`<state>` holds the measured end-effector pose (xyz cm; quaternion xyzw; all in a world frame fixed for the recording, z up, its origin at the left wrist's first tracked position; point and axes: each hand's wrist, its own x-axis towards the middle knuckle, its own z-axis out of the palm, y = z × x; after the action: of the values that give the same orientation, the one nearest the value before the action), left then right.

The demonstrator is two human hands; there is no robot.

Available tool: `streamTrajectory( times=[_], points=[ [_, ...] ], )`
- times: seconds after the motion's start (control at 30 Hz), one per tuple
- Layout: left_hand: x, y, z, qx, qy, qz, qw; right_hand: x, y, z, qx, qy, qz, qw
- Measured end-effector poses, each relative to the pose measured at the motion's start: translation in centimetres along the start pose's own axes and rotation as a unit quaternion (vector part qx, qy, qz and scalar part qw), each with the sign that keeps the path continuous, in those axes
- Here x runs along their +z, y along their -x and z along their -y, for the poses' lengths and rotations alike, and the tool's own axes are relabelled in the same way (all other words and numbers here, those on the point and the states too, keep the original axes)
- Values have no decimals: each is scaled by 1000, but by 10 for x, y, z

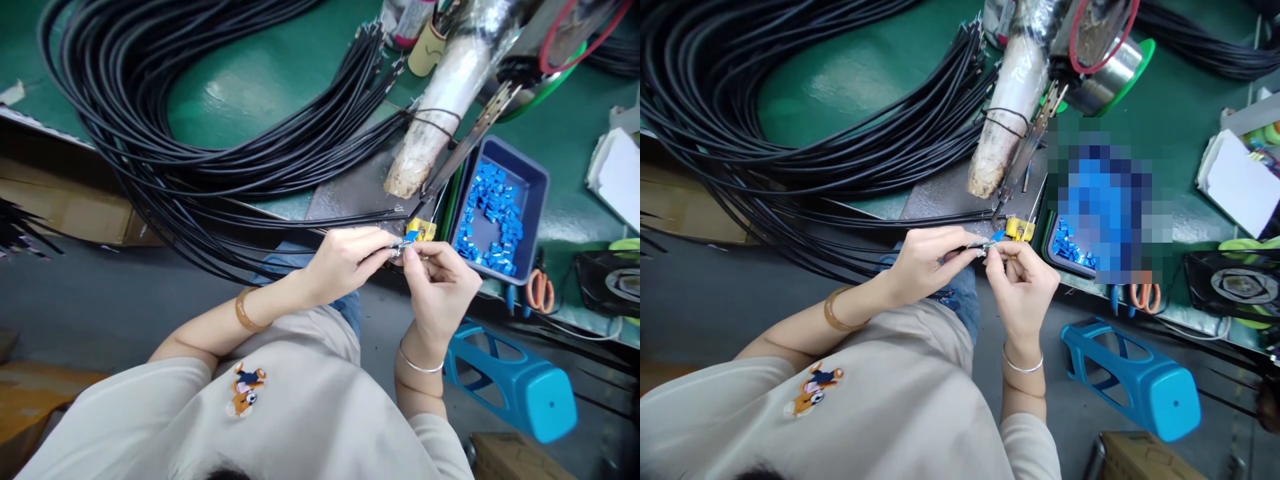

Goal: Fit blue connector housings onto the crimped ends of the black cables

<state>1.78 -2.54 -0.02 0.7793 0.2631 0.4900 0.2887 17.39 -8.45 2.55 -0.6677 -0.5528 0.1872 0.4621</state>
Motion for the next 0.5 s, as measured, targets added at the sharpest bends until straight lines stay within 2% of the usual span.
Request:
streamTrajectory(
  times=[0.13, 0.17, 0.23, 0.27, 0.37, 0.43, 0.5],
  points=[
    [3, 1, 1, 39, -20, -11, 999, 1, 0, -4, 8, -50, 17, 999],
    [3, 1, 0, 24, -5, -8, 1000, 2, 1, -4, 5, -62, 16, 998],
    [0, -3, -5, -63, 78, 29, 995, 5, 2, -4, -8, -91, -1, 996],
    [-2, -6, -8, -126, 144, 64, 979, 6, 2, -5, -18, -111, -12, 994],
    [-11, -14, -12, -283, 339, 158, 883, 9, 0, -7, -45, -195, -45, 979],
    [-15, -16, -10, -334, 390, 163, 843, 8, -4, -8, -58, -240, -92, 965],
    [-17, -15, -7, -358, 394, 147, 834, 6, -8, -9, -78, -244, -155, 954]
  ],
)
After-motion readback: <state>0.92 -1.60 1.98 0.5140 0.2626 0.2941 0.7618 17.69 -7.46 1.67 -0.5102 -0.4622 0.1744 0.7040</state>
